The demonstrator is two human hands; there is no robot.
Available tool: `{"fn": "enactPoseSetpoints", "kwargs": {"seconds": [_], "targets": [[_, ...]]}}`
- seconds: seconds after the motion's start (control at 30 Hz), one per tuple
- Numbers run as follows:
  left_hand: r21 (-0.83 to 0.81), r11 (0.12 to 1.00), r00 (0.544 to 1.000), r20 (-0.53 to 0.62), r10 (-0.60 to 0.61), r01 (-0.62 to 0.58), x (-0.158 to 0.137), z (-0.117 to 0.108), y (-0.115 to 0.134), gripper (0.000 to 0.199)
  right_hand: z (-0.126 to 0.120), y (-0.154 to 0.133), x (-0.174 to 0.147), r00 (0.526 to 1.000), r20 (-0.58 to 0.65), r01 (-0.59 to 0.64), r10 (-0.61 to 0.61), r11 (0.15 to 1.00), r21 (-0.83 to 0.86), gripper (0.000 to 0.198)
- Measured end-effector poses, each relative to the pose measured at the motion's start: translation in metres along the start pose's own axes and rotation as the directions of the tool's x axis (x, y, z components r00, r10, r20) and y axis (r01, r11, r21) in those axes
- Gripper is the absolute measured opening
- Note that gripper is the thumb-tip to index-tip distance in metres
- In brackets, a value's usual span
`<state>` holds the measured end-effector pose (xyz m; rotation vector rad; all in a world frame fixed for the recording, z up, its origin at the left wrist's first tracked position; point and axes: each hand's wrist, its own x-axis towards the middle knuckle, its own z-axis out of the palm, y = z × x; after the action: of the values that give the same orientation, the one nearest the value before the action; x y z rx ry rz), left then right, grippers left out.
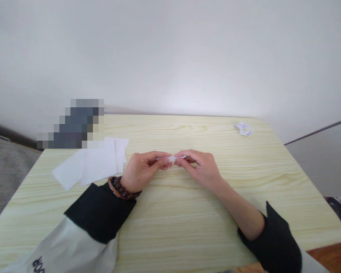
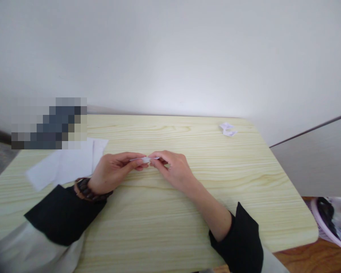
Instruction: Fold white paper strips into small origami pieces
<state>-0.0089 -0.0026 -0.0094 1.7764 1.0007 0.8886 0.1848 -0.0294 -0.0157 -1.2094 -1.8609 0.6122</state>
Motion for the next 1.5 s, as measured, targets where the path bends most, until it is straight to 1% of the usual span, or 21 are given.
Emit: {"fn": "enactPoseSetpoints", "kwargs": {"seconds": [0.17,0.33,0.47,0.6,0.67,0.8,0.9,1.03,1.17,1.23,1.33,1.4,1.5], "targets": [[0.025,1.0,1.0,0.004,-0.005,0.005,0.0018,-0.0016,-0.0027,0.022,0.0009,0.0026,-0.0003,1.0,0.02,-0.009,0.008,1.0,0.024,0.016],[-0.007,1.0,0.999,0.044,-0.014,0.014,0.0034,-0.0041,-0.0036,0.022,0.0002,0.0027,0.0008,0.999,0.043,-0.027,0.025,0.998,0.064,0.021],[-0.021,1.0,0.997,0.074,-0.008,0.01,0.0046,-0.0061,-0.0041,0.021,-0.0008,0.0046,-0.0001,0.995,0.061,-0.082,0.077,0.991,0.101,0.021],[0.025,0.999,0.997,0.075,-0.029,0.027,0.0044,-0.0067,-0.0046,0.02,-0.0016,0.0061,-0.001,0.988,0.088,-0.142,0.129,0.976,0.165,0.021],[0.05,0.998,0.996,0.077,-0.038,0.034,0.0039,-0.0068,-0.0051,0.021,-0.0017,0.0063,-0.0009,0.986,0.092,-0.152,0.139,0.976,0.158,0.019],[0.086,0.996,0.996,0.088,-0.011,0.003,0.0035,-0.007,-0.0052,0.021,-0.0023,0.0053,-0.0002,0.99,0.095,-0.116,0.109,0.99,0.077,0.018],[0.08,0.997,0.996,0.092,0.002,-0.009,0.0035,-0.0069,-0.0044,0.022,-0.0039,0.0048,0.0001,0.989,0.116,-0.105,0.095,0.991,0.083,0.022],[0.067,0.998,0.997,0.071,-0.024,0.019,0.0031,-0.0062,-0.0043,0.023,-0.0058,0.0062,-0.0002,0.99,0.12,-0.089,0.078,0.992,0.085,0.026],[0.051,0.998,0.999,0.027,-0.041,0.039,0.003,-0.006,-0.0046,0.025,-0.0053,0.0077,-0.0011,0.996,0.081,-0.049,0.041,0.995,0.092,0.028],[0.088,0.996,0.999,0.01,-0.036,0.035,0.0031,-0.0059,-0.0039,0.026,-0.0042,0.008,-0.0014,0.998,0.058,-0.03,0.025,0.996,0.084,0.026],[0.206,0.979,1.0,-0.015,0.0,0.003,0.0029,-0.0054,-0.0026,0.026,-0.0025,0.0083,-0.0012,1.0,0.019,0.0,-0.001,1.0,0.027,0.017],[0.273,0.961,0.998,-0.035,0.049,-0.038,0.0024,-0.0048,-0.0024,0.024,-0.0024,0.0081,-0.0008,1.0,-0.006,0.023,-0.023,1.0,-0.008,0.013],[0.349,0.931,0.991,-0.038,0.128,-0.107,0.0021,-0.0048,-0.0035,0.02,-0.0041,0.0073,0.0001,0.997,-0.03,0.069,-0.071,0.996,-0.048,0.013]]}}
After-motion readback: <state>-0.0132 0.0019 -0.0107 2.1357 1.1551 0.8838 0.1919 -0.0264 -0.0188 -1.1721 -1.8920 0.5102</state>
